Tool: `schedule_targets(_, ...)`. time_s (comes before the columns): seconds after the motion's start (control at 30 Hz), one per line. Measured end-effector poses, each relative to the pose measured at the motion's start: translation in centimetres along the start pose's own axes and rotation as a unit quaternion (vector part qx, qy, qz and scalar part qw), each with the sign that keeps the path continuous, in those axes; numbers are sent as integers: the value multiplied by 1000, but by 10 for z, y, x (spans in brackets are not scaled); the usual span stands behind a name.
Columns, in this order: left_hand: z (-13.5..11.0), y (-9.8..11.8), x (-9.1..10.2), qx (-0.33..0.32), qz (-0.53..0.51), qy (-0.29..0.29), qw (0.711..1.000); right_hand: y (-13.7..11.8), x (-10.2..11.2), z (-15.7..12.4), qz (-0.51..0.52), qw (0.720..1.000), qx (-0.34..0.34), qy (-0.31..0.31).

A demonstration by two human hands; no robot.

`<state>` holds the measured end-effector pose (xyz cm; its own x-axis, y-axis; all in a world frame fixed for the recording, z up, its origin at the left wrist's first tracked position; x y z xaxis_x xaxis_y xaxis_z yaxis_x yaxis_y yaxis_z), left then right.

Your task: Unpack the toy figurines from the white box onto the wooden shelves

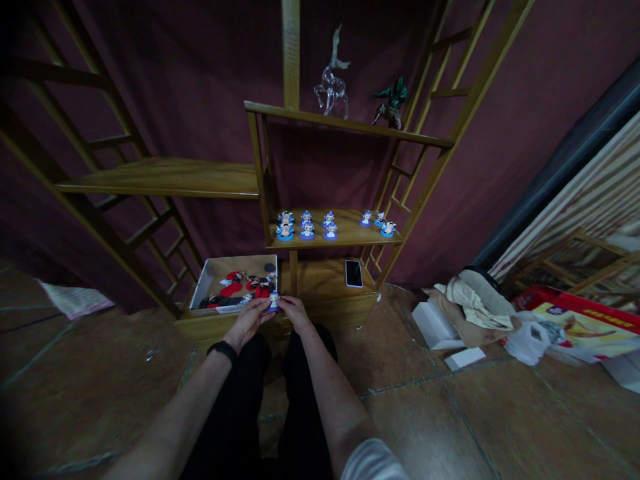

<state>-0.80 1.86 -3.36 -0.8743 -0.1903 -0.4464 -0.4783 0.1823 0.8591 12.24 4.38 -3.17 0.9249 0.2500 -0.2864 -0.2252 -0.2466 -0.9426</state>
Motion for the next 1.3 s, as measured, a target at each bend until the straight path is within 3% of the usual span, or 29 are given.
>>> schedule_targets(0.2, -1, -1, -1, -15, 44, -26, 999, 1, -1, 1, -10, 998, 37, -42)
schedule_targets(0.63, 4, -5, 2, -14, 36, -23, 999, 3, 2, 3, -38, 999, 36, -3)
schedule_targets(1.1, 0, 1, 2, -2, 20, -62, 998, -11, 0, -9, 0, 998, 44, -45)
schedule_targets(1.3, -4, 4, -1, 9, 18, -49, 999, -9, 1, -9, 4, 998, 50, -23)
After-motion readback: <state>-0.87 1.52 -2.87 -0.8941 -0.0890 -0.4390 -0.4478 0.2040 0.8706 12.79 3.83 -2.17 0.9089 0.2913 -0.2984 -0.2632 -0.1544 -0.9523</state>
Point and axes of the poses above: each hand's wrist, its own z-axis towards the middle knuckle, its own x-axis out of the back of the hand, y = z × x, the point moved 2 cm from there along z, towards the middle knuckle, and after that the axes turned 3 degrees about -y, right-handed, at the moved point
